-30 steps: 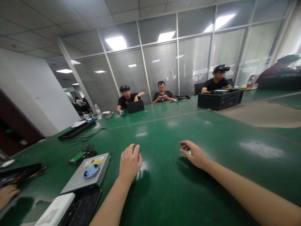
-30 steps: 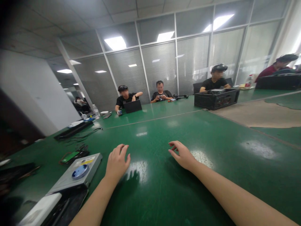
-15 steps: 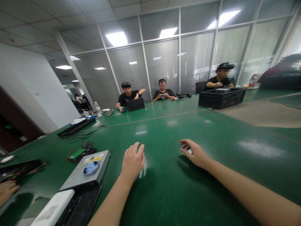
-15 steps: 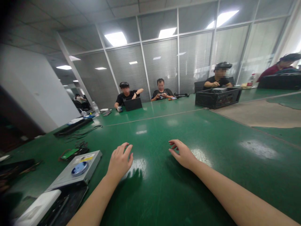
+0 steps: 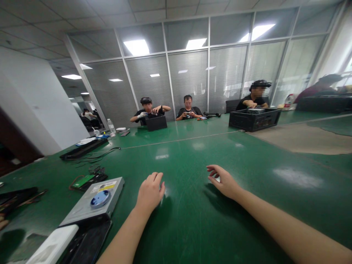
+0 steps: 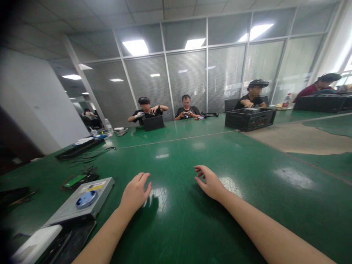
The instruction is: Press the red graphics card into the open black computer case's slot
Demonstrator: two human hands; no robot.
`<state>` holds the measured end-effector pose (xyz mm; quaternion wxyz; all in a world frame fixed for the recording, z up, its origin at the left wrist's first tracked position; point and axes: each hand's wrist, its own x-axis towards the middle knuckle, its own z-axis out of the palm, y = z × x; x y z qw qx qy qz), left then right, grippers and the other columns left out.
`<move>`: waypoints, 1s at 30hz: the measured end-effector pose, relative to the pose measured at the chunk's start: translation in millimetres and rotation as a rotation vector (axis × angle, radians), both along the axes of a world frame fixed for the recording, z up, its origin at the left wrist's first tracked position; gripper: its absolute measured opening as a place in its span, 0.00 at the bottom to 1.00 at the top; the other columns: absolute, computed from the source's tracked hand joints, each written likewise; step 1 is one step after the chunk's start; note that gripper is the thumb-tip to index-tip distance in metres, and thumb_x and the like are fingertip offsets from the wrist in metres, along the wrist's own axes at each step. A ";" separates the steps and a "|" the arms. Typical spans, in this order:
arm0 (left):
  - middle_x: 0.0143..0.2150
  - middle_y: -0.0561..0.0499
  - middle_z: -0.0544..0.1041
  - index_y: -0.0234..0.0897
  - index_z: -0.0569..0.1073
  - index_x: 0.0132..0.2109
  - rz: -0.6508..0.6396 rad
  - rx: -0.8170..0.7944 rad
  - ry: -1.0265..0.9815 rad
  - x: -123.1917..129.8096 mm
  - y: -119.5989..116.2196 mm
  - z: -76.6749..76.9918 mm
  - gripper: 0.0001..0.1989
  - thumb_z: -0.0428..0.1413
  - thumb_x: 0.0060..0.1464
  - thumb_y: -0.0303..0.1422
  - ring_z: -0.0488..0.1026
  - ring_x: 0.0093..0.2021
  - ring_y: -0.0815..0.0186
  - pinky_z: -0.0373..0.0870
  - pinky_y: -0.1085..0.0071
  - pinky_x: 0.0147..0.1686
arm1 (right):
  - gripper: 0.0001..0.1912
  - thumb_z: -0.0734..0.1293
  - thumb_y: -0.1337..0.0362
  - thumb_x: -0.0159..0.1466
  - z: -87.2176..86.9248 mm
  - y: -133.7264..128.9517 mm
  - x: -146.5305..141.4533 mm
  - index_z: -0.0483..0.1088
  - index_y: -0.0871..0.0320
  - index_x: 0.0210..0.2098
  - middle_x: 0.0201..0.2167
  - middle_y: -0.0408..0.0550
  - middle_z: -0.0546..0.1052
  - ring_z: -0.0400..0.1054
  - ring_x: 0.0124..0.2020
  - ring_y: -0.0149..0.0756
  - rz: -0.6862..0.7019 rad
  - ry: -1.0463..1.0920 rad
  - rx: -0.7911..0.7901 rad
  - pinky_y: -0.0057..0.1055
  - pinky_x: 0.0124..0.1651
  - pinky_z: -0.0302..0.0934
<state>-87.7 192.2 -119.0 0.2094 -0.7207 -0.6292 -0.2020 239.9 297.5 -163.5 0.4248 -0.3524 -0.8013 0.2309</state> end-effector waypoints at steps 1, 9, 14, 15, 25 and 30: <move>0.49 0.42 0.75 0.37 0.70 0.54 0.002 -0.011 -0.034 -1.9 0.6 -1.6 0.15 0.49 0.61 0.31 0.73 0.47 0.58 0.70 0.63 0.47 | 0.21 0.64 0.66 0.63 -0.7 0.5 -0.1 0.64 0.55 0.56 0.48 0.53 0.74 0.71 0.43 0.40 0.000 0.002 0.001 0.40 0.46 0.69; 0.45 0.47 0.76 0.40 0.70 0.49 0.083 -0.118 -0.269 -11.2 3.3 -12.0 0.11 0.49 0.61 0.34 0.74 0.43 0.62 0.69 0.68 0.40 | 0.22 0.64 0.67 0.62 -2.5 2.5 -1.3 0.64 0.55 0.56 0.48 0.53 0.74 0.71 0.43 0.38 0.009 -0.005 0.009 0.39 0.45 0.69; 0.43 0.48 0.75 0.40 0.69 0.47 0.102 -0.186 -0.379 -15.5 6.5 -16.8 0.11 0.50 0.60 0.37 0.74 0.40 0.61 0.67 0.67 0.37 | 0.22 0.64 0.69 0.62 -2.0 2.6 -1.3 0.64 0.56 0.56 0.48 0.53 0.73 0.71 0.42 0.37 0.010 -0.002 0.015 0.38 0.45 0.68; 0.43 0.48 0.75 0.40 0.69 0.47 0.105 -0.193 -0.395 -16.2 7.0 -17.2 0.11 0.50 0.59 0.37 0.74 0.40 0.61 0.67 0.67 0.38 | 0.22 0.64 0.69 0.62 -2.0 2.6 -1.4 0.64 0.56 0.55 0.48 0.53 0.73 0.71 0.42 0.37 0.011 -0.003 0.015 0.38 0.45 0.68; 0.39 0.48 0.75 0.39 0.71 0.46 0.165 -0.251 -0.410 -30.8 10.9 -17.4 0.13 0.51 0.58 0.40 0.73 0.36 0.61 0.65 0.67 0.36 | 0.21 0.64 0.70 0.61 2.0 -1.1 -3.4 0.64 0.55 0.54 0.47 0.52 0.73 0.71 0.41 0.36 0.022 -0.017 0.009 0.36 0.43 0.68; 0.33 0.49 0.74 0.40 0.72 0.43 0.269 -0.296 -0.398 -40.0 11.9 -19.6 0.13 0.50 0.57 0.42 0.72 0.34 0.61 0.63 0.68 0.34 | 0.21 0.64 0.71 0.61 4.0 -2.8 -3.0 0.65 0.55 0.54 0.47 0.52 0.73 0.71 0.41 0.36 0.022 -0.015 0.008 0.36 0.44 0.69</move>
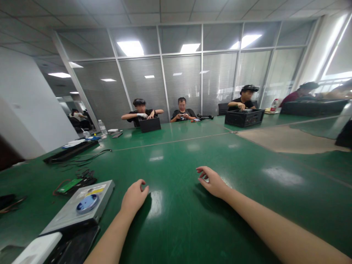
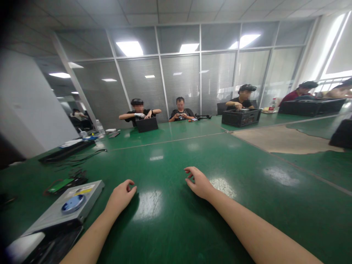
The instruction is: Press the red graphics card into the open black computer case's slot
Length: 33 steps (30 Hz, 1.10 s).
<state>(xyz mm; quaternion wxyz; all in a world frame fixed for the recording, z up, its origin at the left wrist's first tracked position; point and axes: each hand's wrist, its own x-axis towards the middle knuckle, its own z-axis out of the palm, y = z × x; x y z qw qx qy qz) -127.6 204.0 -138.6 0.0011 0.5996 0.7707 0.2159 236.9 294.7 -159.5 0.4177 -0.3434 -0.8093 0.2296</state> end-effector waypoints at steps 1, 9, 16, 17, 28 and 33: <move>0.32 0.49 0.75 0.40 0.73 0.43 0.012 -0.008 -0.001 -1.2 0.3 -0.6 0.13 0.50 0.57 0.42 0.73 0.34 0.61 0.62 0.68 0.34 | 0.21 0.64 0.71 0.61 0.3 -0.2 0.0 0.65 0.55 0.54 0.47 0.52 0.73 0.71 0.41 0.36 0.002 -0.001 0.003 0.36 0.44 0.69; 0.37 0.47 0.77 0.39 0.75 0.39 -0.005 -0.066 0.000 -4.1 2.4 -4.5 0.13 0.52 0.56 0.42 0.74 0.37 0.60 0.63 0.68 0.35 | 0.21 0.65 0.72 0.61 -3.6 2.3 -0.6 0.66 0.56 0.54 0.47 0.52 0.73 0.70 0.40 0.36 0.007 -0.012 0.038 0.38 0.46 0.68; 0.34 0.49 0.76 0.40 0.73 0.40 0.006 -0.068 -0.012 -2.5 1.6 -8.3 0.11 0.54 0.55 0.42 0.73 0.35 0.61 0.61 0.70 0.33 | 0.20 0.65 0.72 0.61 -6.9 3.1 -0.2 0.67 0.55 0.53 0.47 0.51 0.73 0.71 0.40 0.36 0.022 -0.035 0.045 0.37 0.45 0.69; 0.34 0.50 0.76 0.40 0.72 0.40 0.006 -0.065 -0.014 -2.7 1.6 -8.8 0.11 0.54 0.55 0.42 0.73 0.35 0.62 0.60 0.70 0.33 | 0.20 0.65 0.72 0.61 -6.7 2.9 -0.2 0.67 0.55 0.52 0.47 0.51 0.73 0.71 0.40 0.36 0.022 -0.038 0.044 0.37 0.45 0.69; 0.33 0.50 0.75 0.40 0.71 0.40 0.000 -0.067 -0.051 -6.9 2.7 -11.8 0.11 0.53 0.55 0.42 0.72 0.34 0.61 0.59 0.70 0.31 | 0.19 0.64 0.71 0.61 -2.5 -0.2 -1.9 0.67 0.55 0.52 0.46 0.50 0.73 0.70 0.39 0.35 0.021 -0.053 0.021 0.35 0.42 0.68; 0.31 0.51 0.74 0.40 0.71 0.39 0.029 0.010 -0.136 -7.0 1.3 -8.7 0.11 0.53 0.55 0.42 0.72 0.34 0.62 0.61 0.69 0.34 | 0.18 0.64 0.71 0.62 -0.8 -0.8 -1.0 0.67 0.55 0.51 0.45 0.51 0.73 0.70 0.40 0.36 0.010 -0.051 0.036 0.37 0.45 0.68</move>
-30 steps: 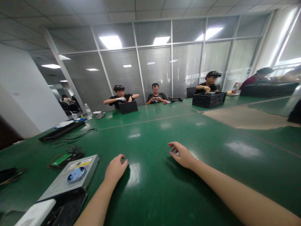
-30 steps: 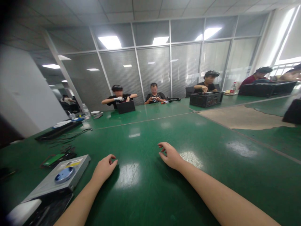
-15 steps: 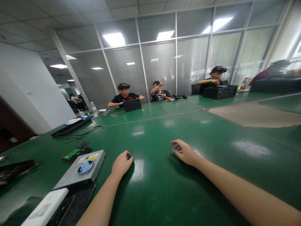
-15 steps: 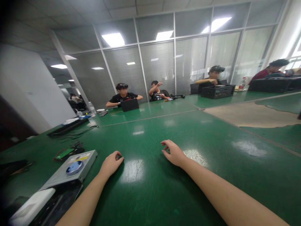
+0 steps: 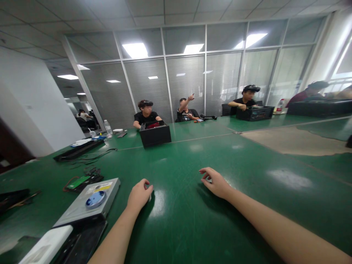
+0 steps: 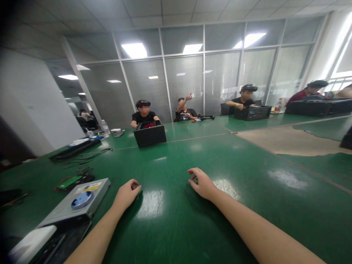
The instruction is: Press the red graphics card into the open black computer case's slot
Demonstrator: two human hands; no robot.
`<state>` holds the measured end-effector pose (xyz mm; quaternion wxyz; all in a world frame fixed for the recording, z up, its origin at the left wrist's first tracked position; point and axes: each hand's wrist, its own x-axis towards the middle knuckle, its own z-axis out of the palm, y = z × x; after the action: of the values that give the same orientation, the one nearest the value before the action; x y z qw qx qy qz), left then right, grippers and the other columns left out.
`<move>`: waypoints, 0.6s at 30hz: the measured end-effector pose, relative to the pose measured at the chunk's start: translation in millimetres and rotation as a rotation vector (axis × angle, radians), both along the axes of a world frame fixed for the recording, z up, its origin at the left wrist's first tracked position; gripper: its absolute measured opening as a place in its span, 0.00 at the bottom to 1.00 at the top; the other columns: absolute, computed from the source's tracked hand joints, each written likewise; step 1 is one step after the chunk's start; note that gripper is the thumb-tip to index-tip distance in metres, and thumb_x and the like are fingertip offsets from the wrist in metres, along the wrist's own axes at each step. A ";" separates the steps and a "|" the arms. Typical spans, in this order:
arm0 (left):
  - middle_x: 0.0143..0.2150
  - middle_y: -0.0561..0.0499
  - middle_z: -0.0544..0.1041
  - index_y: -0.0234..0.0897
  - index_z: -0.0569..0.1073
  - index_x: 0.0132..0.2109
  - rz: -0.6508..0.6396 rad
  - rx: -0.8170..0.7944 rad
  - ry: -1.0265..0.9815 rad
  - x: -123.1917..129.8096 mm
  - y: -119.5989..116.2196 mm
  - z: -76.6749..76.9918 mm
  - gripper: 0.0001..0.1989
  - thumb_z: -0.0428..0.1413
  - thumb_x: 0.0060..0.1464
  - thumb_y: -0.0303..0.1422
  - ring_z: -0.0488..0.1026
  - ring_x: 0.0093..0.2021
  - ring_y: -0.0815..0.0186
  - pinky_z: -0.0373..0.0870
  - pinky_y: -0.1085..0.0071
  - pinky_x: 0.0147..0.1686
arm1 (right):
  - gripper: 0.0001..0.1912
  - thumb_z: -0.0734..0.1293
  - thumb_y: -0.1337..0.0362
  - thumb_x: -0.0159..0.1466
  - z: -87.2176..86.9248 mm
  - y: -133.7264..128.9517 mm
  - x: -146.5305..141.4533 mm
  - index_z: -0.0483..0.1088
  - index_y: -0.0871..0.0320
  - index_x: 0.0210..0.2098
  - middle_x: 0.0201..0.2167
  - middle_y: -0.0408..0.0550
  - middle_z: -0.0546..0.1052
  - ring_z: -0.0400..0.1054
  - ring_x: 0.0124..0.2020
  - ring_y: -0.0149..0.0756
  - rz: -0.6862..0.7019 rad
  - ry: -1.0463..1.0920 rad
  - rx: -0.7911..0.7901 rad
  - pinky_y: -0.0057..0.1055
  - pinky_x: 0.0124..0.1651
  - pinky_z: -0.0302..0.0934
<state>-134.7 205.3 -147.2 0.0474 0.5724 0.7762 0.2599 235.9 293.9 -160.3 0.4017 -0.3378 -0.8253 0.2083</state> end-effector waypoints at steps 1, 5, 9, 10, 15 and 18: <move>0.31 0.51 0.73 0.40 0.71 0.40 0.034 0.047 -0.031 -1.1 0.0 1.0 0.11 0.53 0.55 0.42 0.72 0.33 0.62 0.62 0.69 0.34 | 0.18 0.64 0.70 0.62 1.2 -1.4 0.6 0.67 0.55 0.51 0.45 0.51 0.73 0.70 0.41 0.37 -0.005 -0.003 0.016 0.38 0.47 0.68; 0.32 0.52 0.71 0.39 0.67 0.42 0.209 0.308 -0.138 -8.9 3.9 1.4 0.12 0.54 0.54 0.41 0.71 0.34 0.62 0.64 0.68 0.37 | 0.19 0.66 0.66 0.63 12.1 -11.0 -2.5 0.66 0.55 0.53 0.46 0.52 0.72 0.70 0.45 0.40 -0.045 -0.027 0.143 0.41 0.51 0.65; 0.33 0.51 0.72 0.38 0.67 0.43 0.253 0.376 -0.207 -12.3 13.7 -6.1 0.13 0.55 0.51 0.38 0.72 0.36 0.61 0.66 0.67 0.39 | 0.22 0.69 0.60 0.62 38.0 -6.9 -33.3 0.65 0.56 0.55 0.50 0.54 0.72 0.67 0.51 0.45 -0.089 -0.103 0.294 0.44 0.54 0.62; 0.34 0.51 0.72 0.39 0.67 0.43 0.232 0.363 -0.209 -11.2 15.9 -8.2 0.12 0.55 0.51 0.38 0.72 0.37 0.60 0.66 0.66 0.40 | 0.24 0.69 0.58 0.61 47.2 -0.1 -47.2 0.65 0.57 0.55 0.51 0.55 0.72 0.66 0.52 0.46 -0.089 -0.151 0.327 0.44 0.55 0.62; 0.37 0.49 0.72 0.39 0.68 0.42 0.072 0.287 -0.136 -1.3 18.9 -12.2 0.09 0.53 0.53 0.35 0.71 0.39 0.61 0.65 0.67 0.41 | 0.31 0.70 0.49 0.60 99.0 70.5 -140.0 0.65 0.59 0.57 0.53 0.57 0.70 0.63 0.54 0.48 -0.167 -0.431 0.428 0.42 0.56 0.59; 0.39 0.49 0.72 0.40 0.68 0.42 0.039 0.230 -0.124 1.0 16.1 -11.6 0.08 0.53 0.54 0.34 0.71 0.38 0.62 0.65 0.67 0.38 | 0.33 0.71 0.49 0.60 119.7 125.6 -191.6 0.64 0.61 0.57 0.54 0.60 0.69 0.61 0.56 0.50 -0.217 -0.487 0.428 0.43 0.57 0.57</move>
<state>-133.6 221.4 -158.8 0.0244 0.5419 0.7477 0.3831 44.3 419.5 -40.6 0.2742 -0.3715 -0.8814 -0.1002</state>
